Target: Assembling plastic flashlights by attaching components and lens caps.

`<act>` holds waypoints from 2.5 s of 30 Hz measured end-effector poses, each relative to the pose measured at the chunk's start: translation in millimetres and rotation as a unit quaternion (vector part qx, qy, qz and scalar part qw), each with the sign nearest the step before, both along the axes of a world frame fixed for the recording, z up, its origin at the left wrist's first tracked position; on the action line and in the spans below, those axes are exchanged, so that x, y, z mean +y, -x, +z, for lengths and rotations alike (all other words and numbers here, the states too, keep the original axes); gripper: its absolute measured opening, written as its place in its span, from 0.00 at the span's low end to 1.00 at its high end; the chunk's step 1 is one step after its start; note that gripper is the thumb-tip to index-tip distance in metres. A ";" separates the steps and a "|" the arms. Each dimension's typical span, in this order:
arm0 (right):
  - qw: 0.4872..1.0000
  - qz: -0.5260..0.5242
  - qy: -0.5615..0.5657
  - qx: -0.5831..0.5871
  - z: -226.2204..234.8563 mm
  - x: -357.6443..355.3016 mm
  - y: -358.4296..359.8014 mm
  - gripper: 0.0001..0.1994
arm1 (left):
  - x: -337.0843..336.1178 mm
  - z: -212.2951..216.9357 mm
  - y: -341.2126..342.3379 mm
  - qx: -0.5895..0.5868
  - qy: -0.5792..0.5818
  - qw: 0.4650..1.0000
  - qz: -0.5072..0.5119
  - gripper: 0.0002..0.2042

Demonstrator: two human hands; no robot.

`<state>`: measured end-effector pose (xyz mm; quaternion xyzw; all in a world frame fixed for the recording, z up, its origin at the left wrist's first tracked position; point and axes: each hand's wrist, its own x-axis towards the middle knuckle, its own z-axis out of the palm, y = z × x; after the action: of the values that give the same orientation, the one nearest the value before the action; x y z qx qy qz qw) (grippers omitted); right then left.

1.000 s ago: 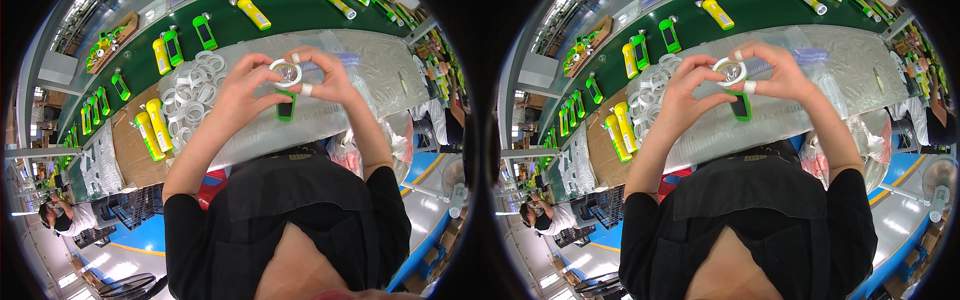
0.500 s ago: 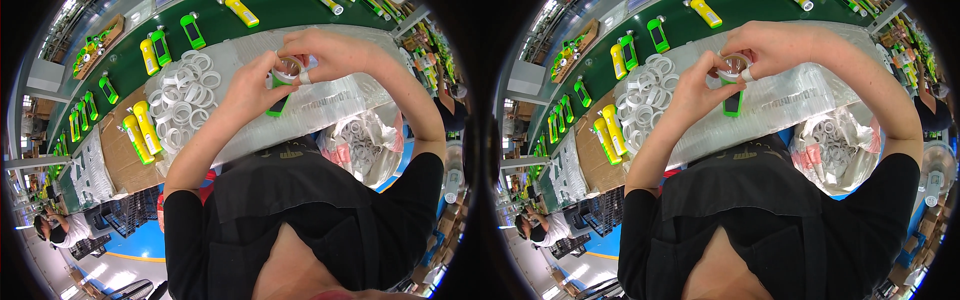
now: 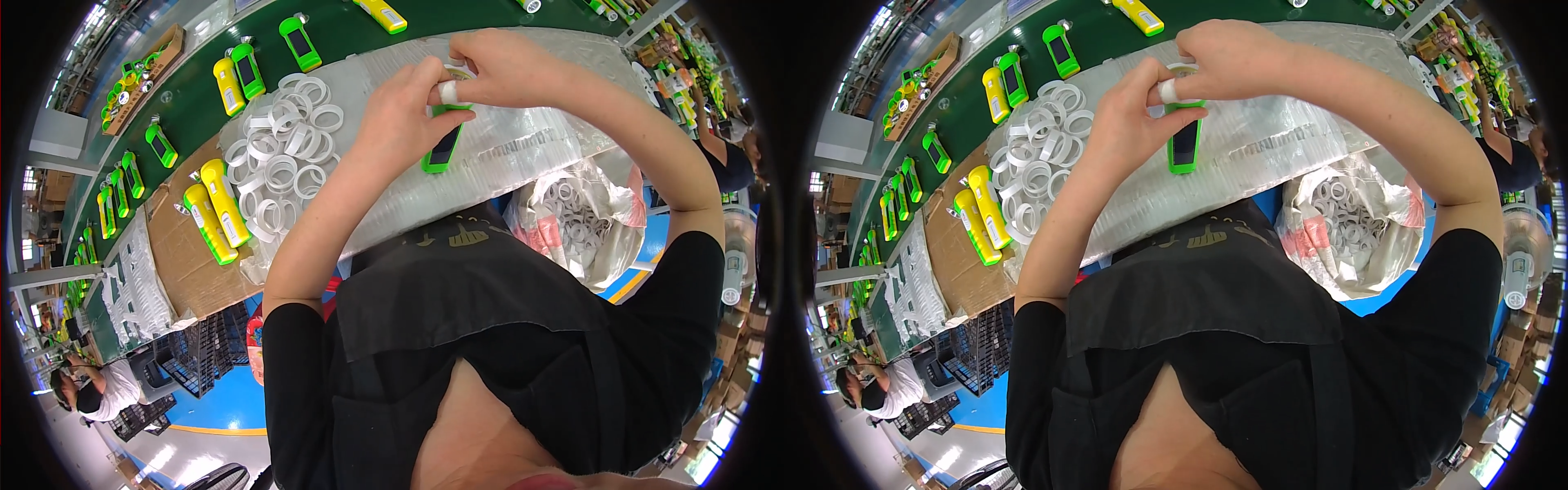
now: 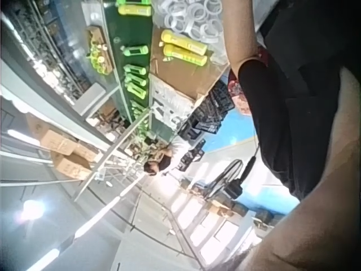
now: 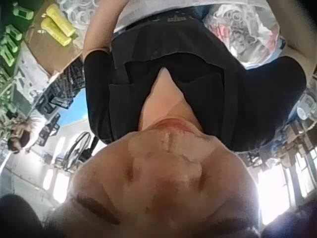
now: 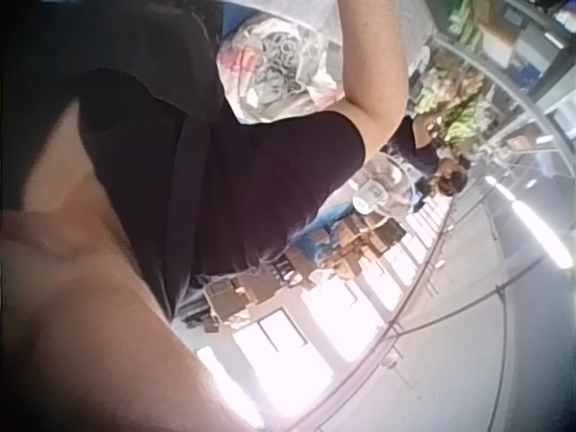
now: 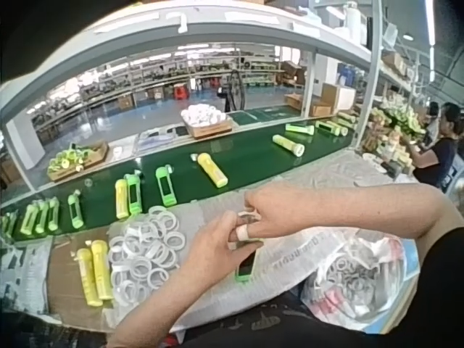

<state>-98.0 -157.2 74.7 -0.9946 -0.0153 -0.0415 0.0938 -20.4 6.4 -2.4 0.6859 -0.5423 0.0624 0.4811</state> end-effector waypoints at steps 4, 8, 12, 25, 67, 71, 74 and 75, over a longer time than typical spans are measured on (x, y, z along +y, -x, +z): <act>0.961 0.259 -0.081 -0.054 -9.6 -27.7 -4.4 0.25 | -1.6 -5.8 -0.1 -0.015 0.041 0.999 -0.012 0.21; 1.000 0.007 0.003 -0.022 -8.2 -5.3 4.8 0.29 | -2.0 -2.0 7.7 -0.052 0.014 0.999 0.008 0.21; 0.992 -0.085 0.030 0.086 17.2 12.5 5.9 0.31 | -2.4 -5.2 3.7 -0.005 0.007 1.000 0.009 0.21; 1.000 0.026 0.001 -0.015 -7.2 -4.5 3.4 0.23 | -3.9 -6.0 3.7 -0.003 0.025 1.000 -0.012 0.21; 0.973 -0.190 -0.115 -0.054 -87.1 -113.9 -235.4 0.30 | -89.0 -7.6 -261.0 -0.011 -0.163 0.968 0.190 0.27; 0.975 -0.111 -0.172 -0.085 -52.3 -67.9 -155.9 0.32 | -83.2 8.1 -218.2 0.338 -0.158 0.927 0.039 0.37; 0.975 -0.048 -0.134 -0.173 -51.8 -42.4 -104.9 0.33 | -59.9 14.8 -159.8 0.625 -0.122 0.766 -0.093 0.35; 0.973 -0.041 -0.124 -0.190 -51.5 -32.9 -90.0 0.34 | -49.2 10.4 -146.1 0.631 -0.114 0.759 -0.113 0.32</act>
<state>-8.0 -190.1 23.2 -0.9488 0.0131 -0.2355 0.2100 125.7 -42.8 8.0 0.5538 -0.1929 -0.5015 0.6361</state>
